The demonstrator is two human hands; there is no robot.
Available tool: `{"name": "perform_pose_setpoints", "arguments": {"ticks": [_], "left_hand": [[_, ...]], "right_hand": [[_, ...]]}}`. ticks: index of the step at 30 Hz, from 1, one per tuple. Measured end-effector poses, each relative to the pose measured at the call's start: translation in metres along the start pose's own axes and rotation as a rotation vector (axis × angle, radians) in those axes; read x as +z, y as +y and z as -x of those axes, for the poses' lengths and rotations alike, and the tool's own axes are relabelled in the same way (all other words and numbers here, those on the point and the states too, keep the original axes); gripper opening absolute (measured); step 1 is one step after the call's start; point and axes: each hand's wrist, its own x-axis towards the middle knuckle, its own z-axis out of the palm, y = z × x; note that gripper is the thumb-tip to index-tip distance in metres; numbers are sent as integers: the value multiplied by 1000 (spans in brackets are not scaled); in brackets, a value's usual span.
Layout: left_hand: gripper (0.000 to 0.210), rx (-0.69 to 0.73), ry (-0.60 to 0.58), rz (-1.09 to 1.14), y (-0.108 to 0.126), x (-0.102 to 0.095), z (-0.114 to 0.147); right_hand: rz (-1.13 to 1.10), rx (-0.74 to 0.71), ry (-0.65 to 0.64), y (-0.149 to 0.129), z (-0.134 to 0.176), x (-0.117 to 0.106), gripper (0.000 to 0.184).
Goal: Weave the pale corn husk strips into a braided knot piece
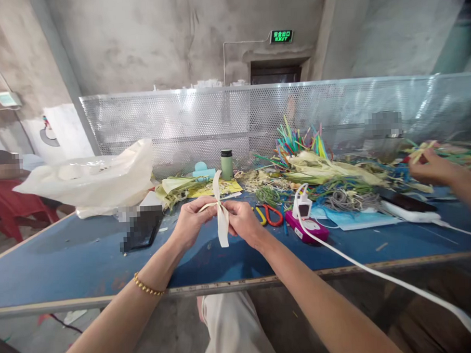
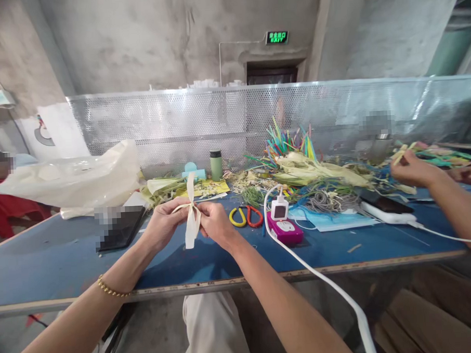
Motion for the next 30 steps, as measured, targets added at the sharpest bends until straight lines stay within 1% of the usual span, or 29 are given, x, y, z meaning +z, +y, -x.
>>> {"name": "perform_pose_setpoints", "arguments": {"ticks": [2,3,5,6,7,8,9,10,11,12,13,14,15,19,23,26,30], "left_hand": [[26,6,3,-1,2,1,1],[27,1,-3,7,3,1,1],[29,-11,-24,32,6,0,2],[30,-16,-32,50,7,0,2],[30,-25,-41,71,9,0,3],[30,-41,-54,95,9,0,3],[30,-63,-75,115,10,0,3],[30,-85,-104,129,10,0,4],[30,-104,-142,134,10,0,4],[29,-116,-185,128,10,1,5],[28,-123,-224,117,9,1,6],[27,-128,-255,104,9,1,7],[26,-132,-275,96,9,2,7],[21,-148,-283,116,10,2,8],[27,-150,-282,110,11,4,7],[24,-131,-229,94,9,5,7],[29,-169,-161,10,4,4,5]], "right_hand": [[-8,66,-67,1,0,-1,22],[29,99,-119,3,0,-2,19],[195,143,-196,6,-1,-8,14],[312,139,-175,8,-2,-11,15],[418,110,-87,9,-4,-15,14],[478,57,62,9,-5,-18,12],[467,-3,199,7,-6,-20,8],[397,-35,257,5,-6,-22,7],[282,-34,238,1,-6,-22,12],[150,-20,171,-2,-5,-22,21],[45,-10,81,-6,-4,-20,27],[-25,-18,44,-9,-3,-19,28],[-63,-26,61,-11,-2,-18,29],[-50,-59,121,-14,1,-14,29],[-3,-73,145,-14,1,-14,31],[29,-97,148,-14,0,-14,32],[102,-128,181,-10,-1,-13,32]]}}
